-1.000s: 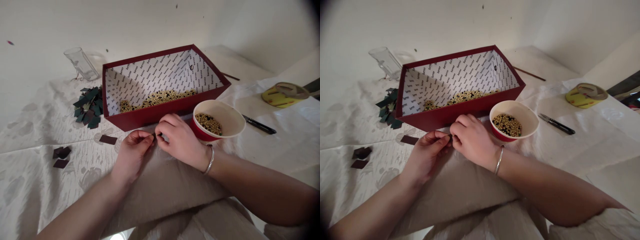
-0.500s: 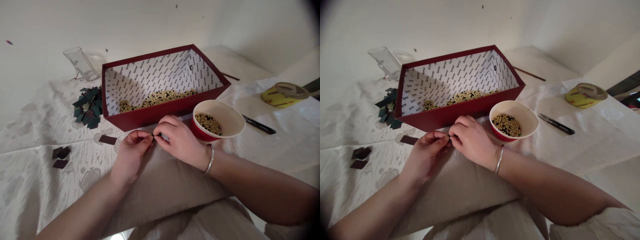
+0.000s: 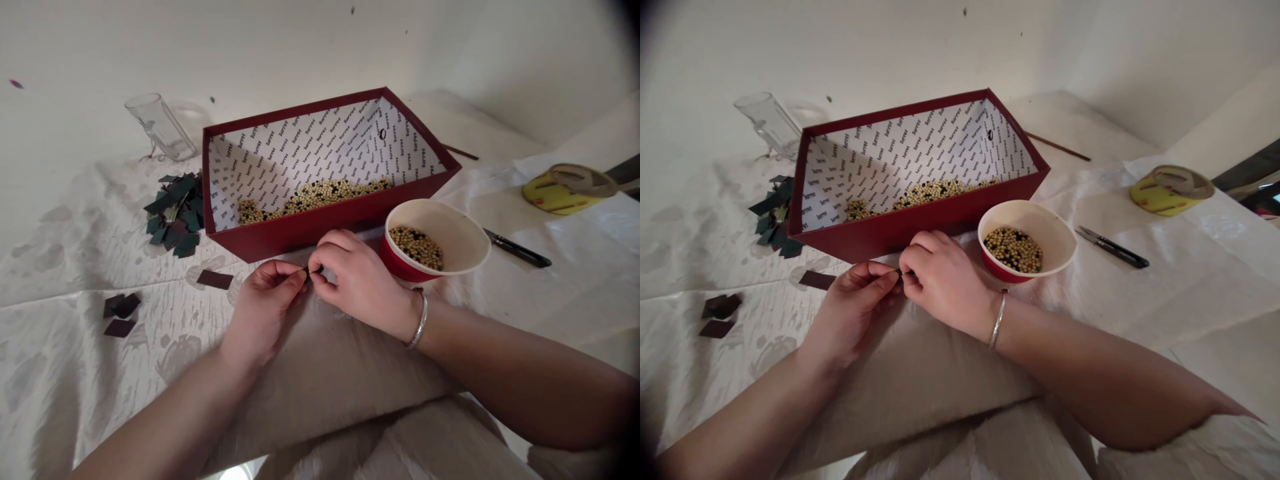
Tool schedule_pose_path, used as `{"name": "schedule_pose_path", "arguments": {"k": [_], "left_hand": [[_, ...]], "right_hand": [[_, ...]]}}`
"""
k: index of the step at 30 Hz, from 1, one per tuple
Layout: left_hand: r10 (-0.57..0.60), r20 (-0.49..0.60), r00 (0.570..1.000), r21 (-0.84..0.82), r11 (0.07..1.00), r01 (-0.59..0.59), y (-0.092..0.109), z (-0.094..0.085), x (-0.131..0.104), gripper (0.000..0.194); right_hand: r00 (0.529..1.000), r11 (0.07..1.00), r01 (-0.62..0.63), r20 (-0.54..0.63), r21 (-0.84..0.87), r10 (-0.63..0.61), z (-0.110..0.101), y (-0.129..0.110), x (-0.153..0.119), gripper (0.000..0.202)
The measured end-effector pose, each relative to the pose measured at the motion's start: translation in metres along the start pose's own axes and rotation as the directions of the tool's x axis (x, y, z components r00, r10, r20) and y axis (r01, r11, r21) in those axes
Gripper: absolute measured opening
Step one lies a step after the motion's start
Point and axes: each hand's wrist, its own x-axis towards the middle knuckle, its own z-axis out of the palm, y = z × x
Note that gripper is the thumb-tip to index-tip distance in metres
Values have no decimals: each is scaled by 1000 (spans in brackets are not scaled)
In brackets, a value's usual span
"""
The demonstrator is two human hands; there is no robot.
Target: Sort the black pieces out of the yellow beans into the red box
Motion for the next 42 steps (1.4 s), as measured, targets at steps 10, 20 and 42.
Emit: {"name": "schedule_pose_path", "arguments": {"k": [10,20,42], "left_hand": [[-2,-18,1000,0,1000,2,-1,0,0,13],[11,-1,1000,1,1000,-11,-2,-1,2,14],[12,-166,986,-36,999,-19,-1,1,5,23]], "right_hand": [[1000,998,3,2,-58,-3,-1,-2,-1,11],[999,997,47,0,-55,-47,-1,-5,0,12],[599,984,-145,-801,-104,4,-92,8,-2,24]]}}
